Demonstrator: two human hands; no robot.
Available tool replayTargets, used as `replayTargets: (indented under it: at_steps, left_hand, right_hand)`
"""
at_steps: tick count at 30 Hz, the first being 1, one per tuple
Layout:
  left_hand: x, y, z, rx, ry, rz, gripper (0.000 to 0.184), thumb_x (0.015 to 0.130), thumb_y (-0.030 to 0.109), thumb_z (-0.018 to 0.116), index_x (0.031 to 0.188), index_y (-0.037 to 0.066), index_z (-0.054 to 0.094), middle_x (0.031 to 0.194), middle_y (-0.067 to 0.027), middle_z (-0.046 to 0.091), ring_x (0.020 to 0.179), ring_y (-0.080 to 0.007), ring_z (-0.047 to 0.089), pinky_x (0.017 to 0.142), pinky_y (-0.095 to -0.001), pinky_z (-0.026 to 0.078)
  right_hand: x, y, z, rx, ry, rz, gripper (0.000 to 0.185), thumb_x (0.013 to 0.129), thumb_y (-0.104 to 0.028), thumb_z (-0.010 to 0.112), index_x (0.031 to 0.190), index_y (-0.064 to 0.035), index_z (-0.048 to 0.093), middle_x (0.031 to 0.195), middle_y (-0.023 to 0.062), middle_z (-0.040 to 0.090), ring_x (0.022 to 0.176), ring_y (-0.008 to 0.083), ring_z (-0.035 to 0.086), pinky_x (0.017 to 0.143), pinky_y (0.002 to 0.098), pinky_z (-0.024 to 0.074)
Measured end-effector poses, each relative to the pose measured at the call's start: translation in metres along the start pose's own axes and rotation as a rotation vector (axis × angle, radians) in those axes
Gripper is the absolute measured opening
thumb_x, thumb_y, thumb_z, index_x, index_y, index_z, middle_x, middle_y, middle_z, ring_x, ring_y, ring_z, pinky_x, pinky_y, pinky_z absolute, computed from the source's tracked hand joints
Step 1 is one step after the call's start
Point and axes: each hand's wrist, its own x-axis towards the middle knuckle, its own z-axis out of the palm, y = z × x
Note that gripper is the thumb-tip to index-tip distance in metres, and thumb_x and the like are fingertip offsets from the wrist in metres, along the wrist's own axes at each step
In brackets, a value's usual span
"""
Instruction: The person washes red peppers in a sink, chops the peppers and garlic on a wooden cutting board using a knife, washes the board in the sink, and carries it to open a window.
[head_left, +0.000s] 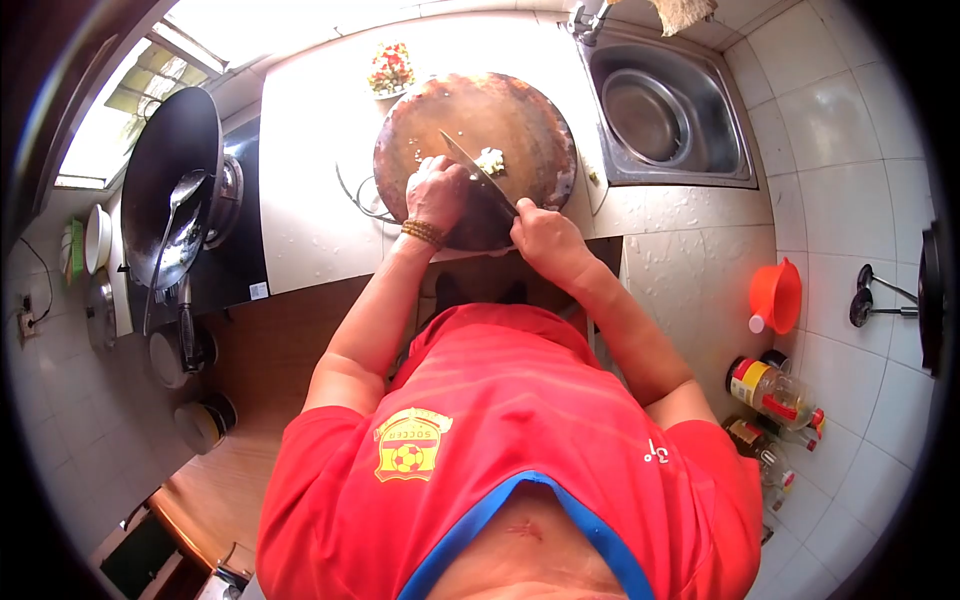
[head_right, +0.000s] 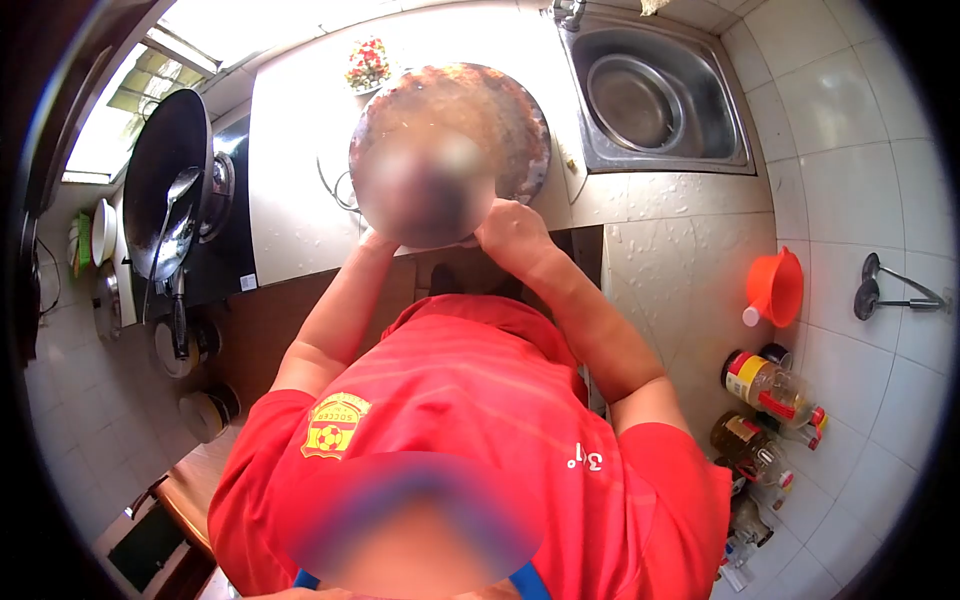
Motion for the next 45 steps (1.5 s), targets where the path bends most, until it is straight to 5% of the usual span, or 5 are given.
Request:
replayTargets:
  at_steps: [9,24,45]
  left_hand:
    - [0.014,0.013,0.005,0.299,-0.076,-0.005,0.011,0.077,0.022,0.062,0.071,0.013,0.060,0.082,-0.0041,0.059,0.085,-0.0242,0.059,0.069,-0.0391,0.047]
    - [0.023,0.017,0.002,0.195,-0.142,-0.271,0.017,0.078,0.020,0.063,0.095,0.015,0.063,0.091,-0.0052,0.061,0.092,-0.0266,0.059,0.079,-0.0393,0.048]
    - [0.026,0.019,0.004,0.187,-0.166,-0.220,0.014,0.082,0.025,0.057,0.080,0.013,0.064,0.088,-0.0074,0.061,0.091,-0.0280,0.058,0.074,-0.0428,0.049]
  right_hand:
    - [0.001,0.011,-0.012,0.033,0.040,-0.100,0.020,0.090,-0.017,0.048,0.092,0.0018,0.050,0.069,0.0272,0.060,0.072,0.0436,0.061,0.065,0.0518,0.0478]
    - [0.019,0.037,-0.025,0.040,-0.024,-0.077,0.021,0.090,-0.018,0.048,0.093,0.0027,0.051,0.075,0.0292,0.060,0.077,0.0445,0.060,0.067,0.0523,0.0466]
    - [0.024,0.040,-0.011,0.116,0.108,-0.044,0.026,0.090,-0.018,0.046,0.093,0.0073,0.052,0.075,0.0314,0.059,0.077,0.0458,0.061,0.069,0.0515,0.0484]
